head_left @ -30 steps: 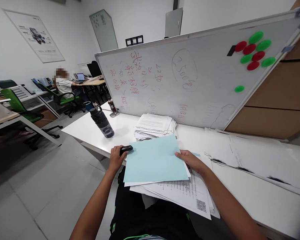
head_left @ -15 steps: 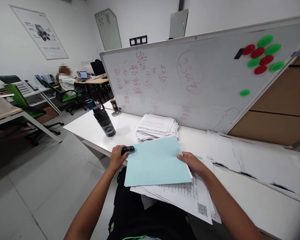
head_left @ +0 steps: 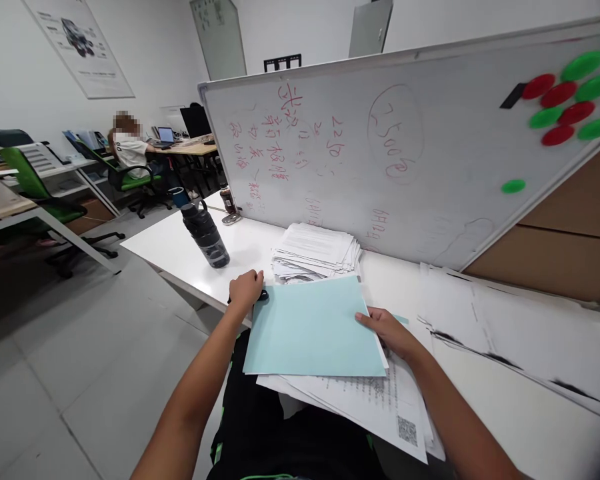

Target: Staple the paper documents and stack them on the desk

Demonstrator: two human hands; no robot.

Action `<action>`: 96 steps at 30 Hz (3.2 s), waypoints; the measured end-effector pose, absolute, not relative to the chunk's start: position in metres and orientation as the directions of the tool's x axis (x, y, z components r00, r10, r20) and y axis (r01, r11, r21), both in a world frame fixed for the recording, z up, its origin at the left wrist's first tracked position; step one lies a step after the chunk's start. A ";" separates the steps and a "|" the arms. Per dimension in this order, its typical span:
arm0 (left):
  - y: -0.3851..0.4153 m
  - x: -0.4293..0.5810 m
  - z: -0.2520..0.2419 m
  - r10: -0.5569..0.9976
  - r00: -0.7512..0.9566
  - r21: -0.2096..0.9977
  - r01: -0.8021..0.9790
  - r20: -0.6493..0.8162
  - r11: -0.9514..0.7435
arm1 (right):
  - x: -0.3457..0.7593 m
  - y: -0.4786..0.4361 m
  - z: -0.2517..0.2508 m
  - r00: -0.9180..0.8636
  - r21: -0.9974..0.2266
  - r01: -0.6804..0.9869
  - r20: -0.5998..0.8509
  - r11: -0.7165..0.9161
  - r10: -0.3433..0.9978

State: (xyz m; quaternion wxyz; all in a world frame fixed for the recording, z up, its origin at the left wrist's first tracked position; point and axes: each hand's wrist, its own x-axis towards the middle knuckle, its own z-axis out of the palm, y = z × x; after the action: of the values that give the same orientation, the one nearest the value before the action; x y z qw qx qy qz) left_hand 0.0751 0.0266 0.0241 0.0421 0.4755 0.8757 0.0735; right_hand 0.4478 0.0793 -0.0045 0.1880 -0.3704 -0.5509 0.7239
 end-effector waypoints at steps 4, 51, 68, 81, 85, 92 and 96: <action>0.036 0.075 0.016 0.864 -0.494 0.078 0.862 -0.091 0.501 | 0.447 0.079 -0.003 -0.653 -0.937 0.146 -0.332 -0.317 0.681; 0.001 0.055 -0.021 0.815 -0.334 0.084 0.938 0.473 0.336 | 0.507 0.028 0.035 -0.294 -0.940 -0.007 -0.324 -0.341 0.899; 0.002 0.060 -0.013 0.829 -0.344 0.046 0.931 0.441 0.361 | 0.554 0.014 0.004 0.189 -0.467 0.858 -0.097 -0.212 0.977; 0.013 0.061 -0.015 0.794 -0.464 0.005 0.865 0.393 0.503 | 0.588 0.098 -0.040 0.316 -0.416 0.869 0.050 -0.267 0.948; 0.010 0.064 -0.011 0.802 -0.458 0.041 0.876 0.383 0.481 | 0.588 0.099 -0.048 0.333 -0.456 0.858 0.143 -0.237 0.932; 0.009 0.064 -0.010 0.793 -0.456 0.102 0.884 0.404 0.457 | 0.593 0.098 -0.051 0.387 -0.506 0.830 0.217 -0.235 0.896; 0.010 0.063 -0.011 0.792 -0.453 0.123 0.887 0.408 0.444 | 0.598 0.097 -0.054 0.413 -0.549 0.802 0.222 -0.237 0.883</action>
State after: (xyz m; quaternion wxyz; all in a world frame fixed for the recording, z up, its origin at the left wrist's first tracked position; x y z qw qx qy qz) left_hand 0.0631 0.0097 -0.0114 -0.1471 0.5018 0.8369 0.1617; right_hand 0.5977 0.0967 -0.0538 0.3041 -0.7836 -0.5375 0.0672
